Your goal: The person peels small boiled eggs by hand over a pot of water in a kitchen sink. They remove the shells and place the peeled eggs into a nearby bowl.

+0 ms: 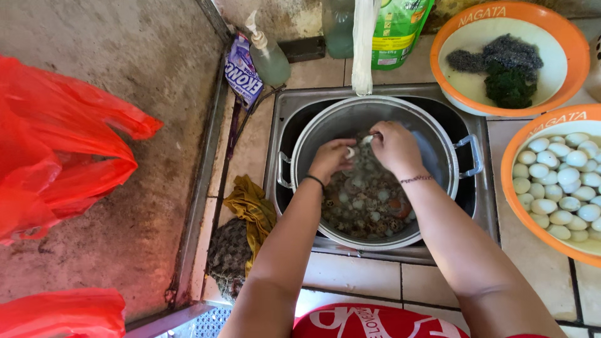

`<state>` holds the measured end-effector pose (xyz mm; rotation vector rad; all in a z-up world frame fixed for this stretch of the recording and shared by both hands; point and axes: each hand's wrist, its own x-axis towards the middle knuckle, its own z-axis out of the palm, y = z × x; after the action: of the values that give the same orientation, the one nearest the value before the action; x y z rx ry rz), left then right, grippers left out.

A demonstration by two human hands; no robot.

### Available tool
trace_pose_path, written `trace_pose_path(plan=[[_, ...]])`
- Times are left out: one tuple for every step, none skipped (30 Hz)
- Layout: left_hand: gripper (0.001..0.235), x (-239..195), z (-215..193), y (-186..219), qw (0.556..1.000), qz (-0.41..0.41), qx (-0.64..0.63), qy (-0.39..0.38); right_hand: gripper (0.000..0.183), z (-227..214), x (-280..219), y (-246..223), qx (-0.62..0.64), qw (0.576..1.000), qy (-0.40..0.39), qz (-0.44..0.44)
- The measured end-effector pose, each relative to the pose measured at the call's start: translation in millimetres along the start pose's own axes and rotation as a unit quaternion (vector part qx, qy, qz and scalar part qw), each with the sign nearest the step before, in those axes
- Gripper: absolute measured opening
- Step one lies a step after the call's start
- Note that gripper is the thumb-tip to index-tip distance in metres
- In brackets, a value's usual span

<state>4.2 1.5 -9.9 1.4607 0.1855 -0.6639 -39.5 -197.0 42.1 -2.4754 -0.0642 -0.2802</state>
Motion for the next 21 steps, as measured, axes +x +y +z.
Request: trace_pose_path(plan=[[0.032, 0, 1, -4, 0.984, 0.008, 0.174, 0.024, 0.022, 5, 3, 8, -0.043, 0.995, -0.085, 0.042], [0.03, 1, 4, -9, 0.938, 0.016, 0.343, 0.047, 0.026, 11, 7, 16, -0.085, 0.978, -0.168, 0.085], [0.028, 2, 6, -14, 0.862, 0.023, 0.502, 0.067, 0.031, 18, 9, 23, -0.128, 0.951, -0.25, 0.127], [0.027, 5, 8, -19, 0.821, -0.025, 0.569, 0.038, 0.035, 25, 9, 27, -0.169, 0.926, -0.308, 0.134], [0.027, 10, 10, -23, 0.773, -0.072, 0.631, 0.009, 0.043, 33, 8, 29, -0.211, 0.897, -0.363, 0.141], [0.028, 13, 11, -28, 0.717, -0.118, 0.686, -0.021, 0.052, 37, 6, 31, -0.252, 0.862, -0.416, 0.146], [0.029, 16, 9, -33, 0.716, -0.114, 0.688, -0.018, 0.045, 36, 5, 33, -0.254, 0.877, -0.39, 0.124], [0.03, 20, 7, -37, 0.715, -0.11, 0.69, -0.015, 0.038, 34, 3, 34, -0.255, 0.89, -0.363, 0.103], [0.031, 24, 5, -43, 0.714, -0.107, 0.692, -0.013, 0.032, 31, -1, 33, -0.256, 0.903, -0.336, 0.082], [0.029, 30, 3, -46, 0.751, -0.077, 0.656, 0.016, 0.033, 26, -3, 31, -0.246, 0.928, -0.277, 0.04], [0.029, 37, -2, -47, 0.784, -0.049, 0.617, 0.045, 0.036, 22, -6, 27, -0.234, 0.948, -0.217, -0.003], [0.029, 43, -5, -48, 0.815, -0.021, 0.575, 0.075, 0.04, 19, -8, 22, -0.22, 0.962, -0.156, -0.046], [0.031, 48, -9, -48, 0.892, -0.03, 0.447, 0.056, 0.047, 17, -10, 15, -0.164, 0.972, -0.156, -0.062], [0.035, 51, -12, -47, 0.95, -0.037, 0.308, 0.037, 0.054, 16, -10, 7, -0.108, 0.979, -0.155, -0.078], [0.039, 51, -13, -46, 0.986, -0.044, 0.162, 0.019, 0.062, 15, -10, 0, -0.051, 0.982, -0.154, -0.093], [0.042, 50, -14, -43, 0.991, -0.046, 0.123, -0.008, 0.053, 14, -10, -7, -0.056, 0.981, -0.164, -0.082], [0.044, 47, -12, -40, 0.995, -0.048, 0.085, -0.037, 0.044, 12, -9, -12, -0.061, 0.98, -0.174, -0.07], [0.046, 43, -10, -37, 0.996, -0.05, 0.046, -0.065, 0.035, 10, -10, -17, -0.067, 0.979, -0.183, -0.057], [0.047, 38, -8, -32, 0.996, -0.044, 0.045, -0.067, 0.032, 7, -10, -19, -0.068, 0.981, -0.169, -0.06], [0.048, 32, -6, -26, 0.996, -0.038, 0.044, -0.068, 0.029, 3, -11, -22, -0.07, 0.984, -0.154, -0.063], [0.048, 27, -5, -19, 0.996, -0.03, 0.045, -0.069, 0.025, -1, -11, -24, -0.072, 0.986, -0.137, -0.067]])
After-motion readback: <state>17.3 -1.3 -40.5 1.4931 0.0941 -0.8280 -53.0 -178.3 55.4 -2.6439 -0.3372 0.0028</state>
